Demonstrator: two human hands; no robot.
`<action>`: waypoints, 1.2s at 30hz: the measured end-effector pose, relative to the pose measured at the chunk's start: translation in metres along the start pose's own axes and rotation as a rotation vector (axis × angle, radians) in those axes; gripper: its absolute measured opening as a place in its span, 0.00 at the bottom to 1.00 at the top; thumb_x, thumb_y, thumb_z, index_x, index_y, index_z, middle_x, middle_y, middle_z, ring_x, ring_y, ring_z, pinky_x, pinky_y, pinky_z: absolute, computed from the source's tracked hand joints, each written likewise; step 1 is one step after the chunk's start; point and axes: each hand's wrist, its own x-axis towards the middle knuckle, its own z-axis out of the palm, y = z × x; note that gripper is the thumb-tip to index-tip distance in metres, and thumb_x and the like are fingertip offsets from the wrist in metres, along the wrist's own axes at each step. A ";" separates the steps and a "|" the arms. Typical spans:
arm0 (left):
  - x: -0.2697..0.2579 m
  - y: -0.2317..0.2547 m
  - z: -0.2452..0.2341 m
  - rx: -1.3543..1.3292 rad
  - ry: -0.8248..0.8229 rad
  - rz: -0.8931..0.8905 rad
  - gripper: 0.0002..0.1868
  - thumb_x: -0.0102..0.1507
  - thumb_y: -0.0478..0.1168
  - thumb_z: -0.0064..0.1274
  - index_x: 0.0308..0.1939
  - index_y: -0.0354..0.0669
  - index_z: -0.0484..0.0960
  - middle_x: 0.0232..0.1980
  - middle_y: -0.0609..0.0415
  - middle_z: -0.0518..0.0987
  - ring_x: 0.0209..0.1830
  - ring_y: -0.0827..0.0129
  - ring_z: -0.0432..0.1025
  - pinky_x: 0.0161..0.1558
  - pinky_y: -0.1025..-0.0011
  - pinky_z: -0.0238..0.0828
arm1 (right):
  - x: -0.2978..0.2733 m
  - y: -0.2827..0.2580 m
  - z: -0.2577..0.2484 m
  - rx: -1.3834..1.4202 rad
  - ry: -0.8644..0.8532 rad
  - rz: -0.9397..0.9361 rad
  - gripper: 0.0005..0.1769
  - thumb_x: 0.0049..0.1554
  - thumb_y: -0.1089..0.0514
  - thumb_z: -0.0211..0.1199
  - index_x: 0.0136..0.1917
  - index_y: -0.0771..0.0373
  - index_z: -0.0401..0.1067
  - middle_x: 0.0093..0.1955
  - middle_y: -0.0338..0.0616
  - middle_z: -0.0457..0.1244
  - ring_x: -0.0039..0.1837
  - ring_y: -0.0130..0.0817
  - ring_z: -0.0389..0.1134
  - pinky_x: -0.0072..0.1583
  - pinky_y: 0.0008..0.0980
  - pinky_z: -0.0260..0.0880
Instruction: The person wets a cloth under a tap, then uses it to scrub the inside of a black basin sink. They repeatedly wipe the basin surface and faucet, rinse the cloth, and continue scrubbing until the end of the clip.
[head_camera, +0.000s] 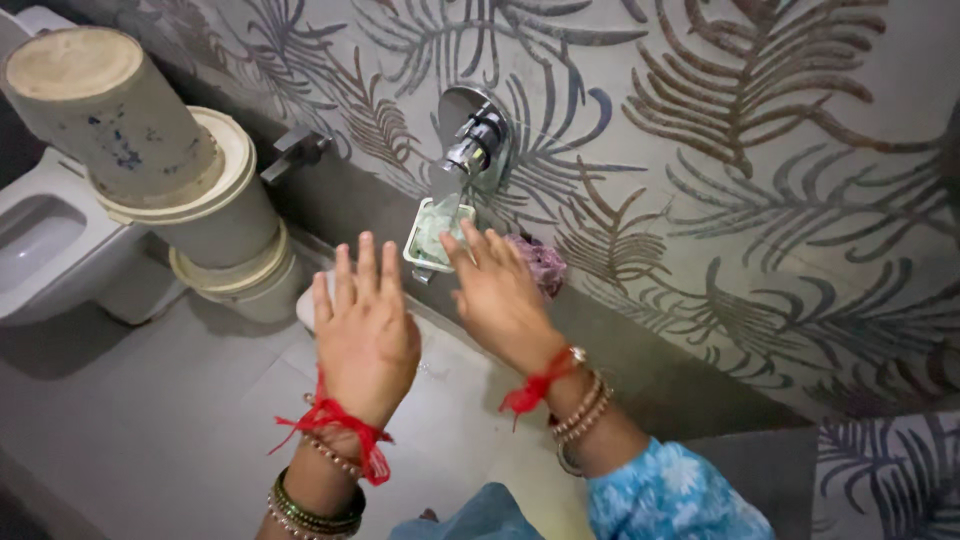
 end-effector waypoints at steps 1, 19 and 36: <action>-0.002 -0.006 0.002 -0.006 -0.002 -0.018 0.41 0.56 0.41 0.52 0.72 0.33 0.62 0.76 0.35 0.60 0.76 0.40 0.55 0.71 0.43 0.46 | 0.005 0.004 0.014 0.025 -0.002 0.019 0.42 0.52 0.54 0.67 0.77 0.57 0.57 0.79 0.56 0.51 0.77 0.58 0.52 0.74 0.55 0.48; -0.005 -0.071 0.027 0.107 -0.133 -0.169 0.44 0.54 0.47 0.58 0.74 0.41 0.62 0.77 0.42 0.63 0.76 0.47 0.57 0.70 0.42 0.53 | 0.065 0.028 0.149 -0.010 -0.137 0.163 0.44 0.45 0.50 0.75 0.73 0.48 0.62 0.81 0.48 0.48 0.80 0.58 0.46 0.73 0.63 0.48; 0.001 -0.084 0.050 0.112 -0.196 -0.173 0.44 0.55 0.48 0.56 0.74 0.40 0.61 0.77 0.43 0.62 0.75 0.49 0.58 0.68 0.44 0.55 | 0.070 0.056 0.214 -0.062 0.109 0.104 0.28 0.54 0.66 0.57 0.67 0.49 0.70 0.68 0.42 0.62 0.67 0.49 0.62 0.63 0.45 0.69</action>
